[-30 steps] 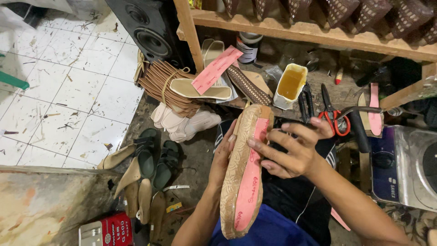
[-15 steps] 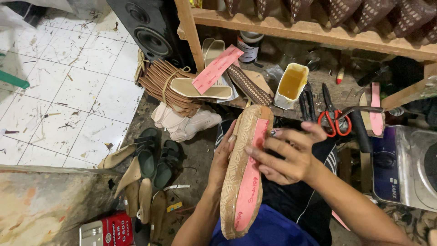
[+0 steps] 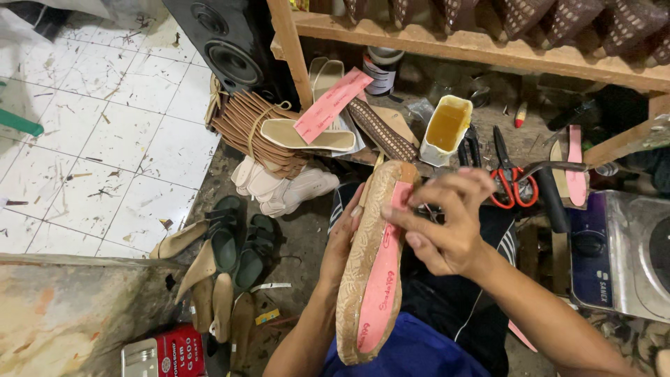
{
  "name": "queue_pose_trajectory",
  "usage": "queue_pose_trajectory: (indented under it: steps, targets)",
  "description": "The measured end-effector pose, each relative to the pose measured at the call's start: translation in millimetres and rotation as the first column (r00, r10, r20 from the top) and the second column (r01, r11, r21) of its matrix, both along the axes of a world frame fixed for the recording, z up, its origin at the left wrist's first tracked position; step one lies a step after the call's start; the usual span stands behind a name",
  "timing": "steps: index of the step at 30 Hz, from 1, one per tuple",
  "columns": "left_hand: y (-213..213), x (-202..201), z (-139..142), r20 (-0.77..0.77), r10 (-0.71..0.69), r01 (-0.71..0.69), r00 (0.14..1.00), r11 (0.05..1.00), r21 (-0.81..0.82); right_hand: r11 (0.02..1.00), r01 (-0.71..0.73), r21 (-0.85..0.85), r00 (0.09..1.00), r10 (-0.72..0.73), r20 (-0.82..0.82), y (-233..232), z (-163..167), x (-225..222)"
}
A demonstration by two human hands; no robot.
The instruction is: The person sits at a workbench, cuts a strip of pink tape with scissors, and presses the tape onto the sole of a shoe. They then apply glue from a container onto the sole of a brown perforated shoe upper and press the glued surfaces together by hand.
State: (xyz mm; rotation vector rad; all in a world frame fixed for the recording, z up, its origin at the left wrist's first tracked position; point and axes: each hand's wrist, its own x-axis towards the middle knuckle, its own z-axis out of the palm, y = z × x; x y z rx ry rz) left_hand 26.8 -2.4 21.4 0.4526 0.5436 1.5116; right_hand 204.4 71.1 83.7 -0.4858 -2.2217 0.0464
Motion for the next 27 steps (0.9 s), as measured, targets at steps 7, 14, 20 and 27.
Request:
queue_pose_trajectory:
  steps: [7,14,20,27]
  targets:
    - [-1,2,3,0.032,-0.016,0.016,0.999,1.000,-0.003,0.997,0.032,0.066,0.999,-0.033,0.017,6,2,0]
    - [0,2,7,-0.006,-0.006,0.006,1.000,1.000,-0.027,0.980,0.181,0.083,0.981,-0.186,0.059,9,4,1]
    - [-1,3,-8,0.031,-0.018,0.019,0.999,1.000,-0.015,0.979,0.164,0.120,0.984,-0.170,0.044,7,12,-5]
    - [8,3,-54,0.552,-0.176,0.220,0.815,0.975,-0.014,0.941,-0.129,-0.311,0.990,0.138,0.007,37,-15,6]
